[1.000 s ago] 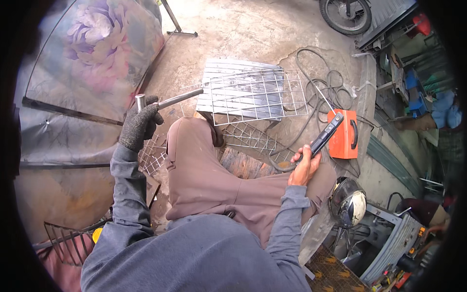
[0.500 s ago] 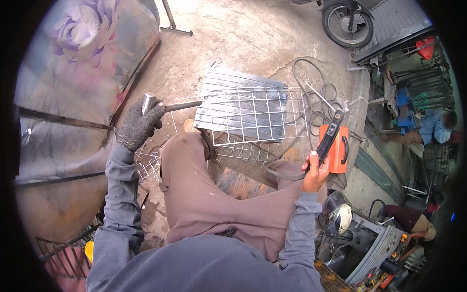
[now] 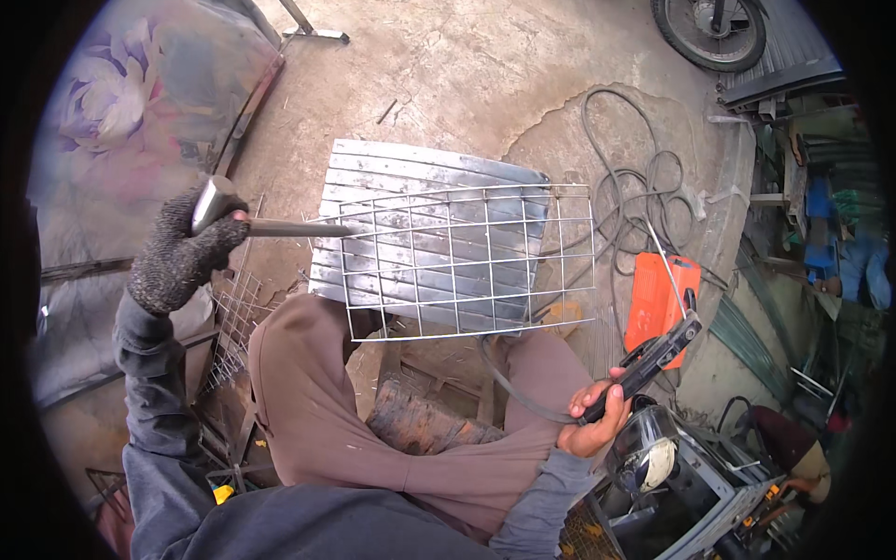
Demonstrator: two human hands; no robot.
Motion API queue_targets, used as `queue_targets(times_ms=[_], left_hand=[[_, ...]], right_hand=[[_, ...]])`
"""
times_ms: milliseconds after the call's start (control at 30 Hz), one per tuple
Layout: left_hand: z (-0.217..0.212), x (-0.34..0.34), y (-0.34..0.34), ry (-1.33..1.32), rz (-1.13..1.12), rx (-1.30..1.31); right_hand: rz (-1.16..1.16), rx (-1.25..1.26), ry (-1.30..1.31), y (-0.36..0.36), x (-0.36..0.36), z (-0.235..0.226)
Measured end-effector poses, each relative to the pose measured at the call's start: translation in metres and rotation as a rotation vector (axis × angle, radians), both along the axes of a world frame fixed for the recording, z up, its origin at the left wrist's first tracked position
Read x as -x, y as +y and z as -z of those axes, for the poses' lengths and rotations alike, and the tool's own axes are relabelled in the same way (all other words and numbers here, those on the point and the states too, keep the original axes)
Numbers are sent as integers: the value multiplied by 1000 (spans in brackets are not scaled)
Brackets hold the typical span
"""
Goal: The recorder is using an arc welder and a hammer to fabricate or repair a metal grid structure.
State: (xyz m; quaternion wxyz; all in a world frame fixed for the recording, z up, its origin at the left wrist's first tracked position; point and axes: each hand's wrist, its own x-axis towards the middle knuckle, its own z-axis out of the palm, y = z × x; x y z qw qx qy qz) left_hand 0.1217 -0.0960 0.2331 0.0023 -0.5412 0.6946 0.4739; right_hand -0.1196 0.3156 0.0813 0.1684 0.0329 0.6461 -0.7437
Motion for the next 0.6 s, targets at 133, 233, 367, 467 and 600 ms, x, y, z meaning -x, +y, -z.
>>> queue_targets(times_ms=[133,233,367,467,600], left_hand=[[5,0,-12,-87,77,92],[4,3,-12,-39,110,82],[16,0,-11,14,212,175],[17,-1,-10,36,215,202],[17,-2,-13,-8,182,140]], right_hand=[[22,52,-41,-2,3,-4],[19,73,-42,-1,4,-4],[-18,37,-12,-2,1,-6],[-111,-142,12,-4,-6,-8],[-306,-264,24,-33,-46,6]])
